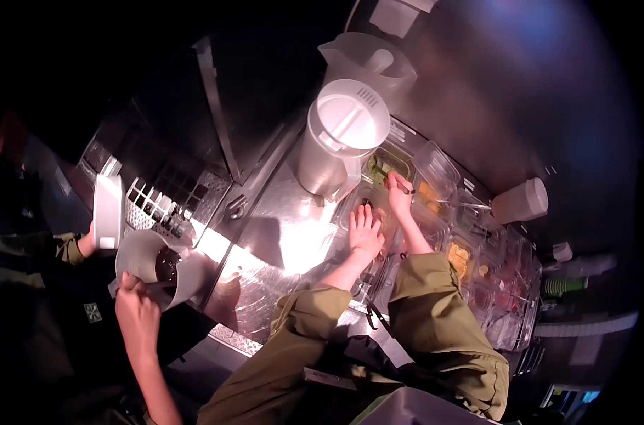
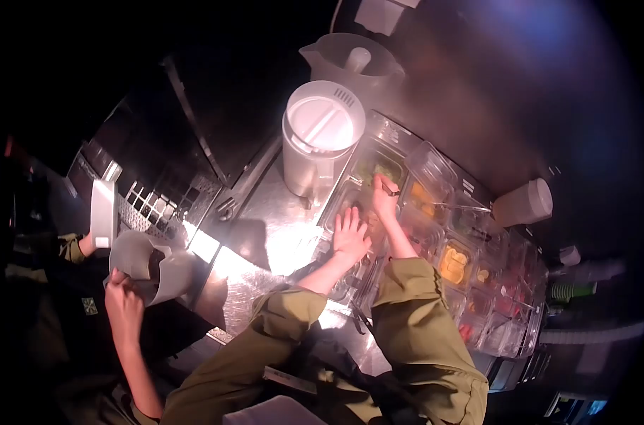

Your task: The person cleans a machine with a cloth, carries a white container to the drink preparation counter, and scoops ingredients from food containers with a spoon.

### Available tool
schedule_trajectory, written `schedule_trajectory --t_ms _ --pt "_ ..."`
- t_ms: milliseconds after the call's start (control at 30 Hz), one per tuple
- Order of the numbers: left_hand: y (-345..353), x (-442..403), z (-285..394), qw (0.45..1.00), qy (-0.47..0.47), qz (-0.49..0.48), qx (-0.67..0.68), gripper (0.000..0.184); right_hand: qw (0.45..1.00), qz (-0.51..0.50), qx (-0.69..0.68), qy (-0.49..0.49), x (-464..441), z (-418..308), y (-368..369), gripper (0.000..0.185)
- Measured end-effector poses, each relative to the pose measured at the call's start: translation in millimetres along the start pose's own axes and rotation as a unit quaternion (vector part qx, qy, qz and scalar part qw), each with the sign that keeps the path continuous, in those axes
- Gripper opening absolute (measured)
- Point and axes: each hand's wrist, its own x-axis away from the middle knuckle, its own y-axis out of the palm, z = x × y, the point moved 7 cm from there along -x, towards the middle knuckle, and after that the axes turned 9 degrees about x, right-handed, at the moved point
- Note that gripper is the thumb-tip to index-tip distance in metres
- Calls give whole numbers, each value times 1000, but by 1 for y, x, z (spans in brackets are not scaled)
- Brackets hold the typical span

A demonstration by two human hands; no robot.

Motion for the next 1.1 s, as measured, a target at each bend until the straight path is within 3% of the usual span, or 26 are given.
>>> schedule_trajectory --t_ms 67,167,300,333,433,533,633,733,833,967,1100 --pt "-3 -2 1 1000 4 7 24 57 993 -76 -84 25 -3 8 -9 22" --pt "-1 -3 2 1000 1 15 -4 59 986 -155 -67 3 6 -30 -49 23" --pt "-1 -2 3 1000 1 10 -19 59 936 -203 195 -210 1 -58 -62 18" --pt "0 -2 4 1000 3 4 -14 59 921 -212 206 -255 3 -62 -59 17" --pt "-3 -4 0 1000 1 -1 -15 59 829 -324 358 -283 -2 -37 -31 16" --pt "-1 -3 4 1000 -1 13 -16 59 911 -209 283 -214 -2 -58 -38 17" --pt "0 -3 4 1000 -4 10 -13 59 956 -110 264 -60 -37 -48 -31 18" --pt "-4 -3 2 1000 -7 -8 -12 59 989 -45 61 127 -54 -43 -42 18" --pt "0 -2 5 1000 -5 -18 -12 59 949 -2 -235 211 -52 -21 -38 19" --pt "-1 -4 4 1000 -6 -8 -26 58 991 -69 -117 3 -27 -48 -53 20" --pt "-4 -1 6 1000 1 -1 -27 59 980 -125 64 -143 -6 -26 -39 20"
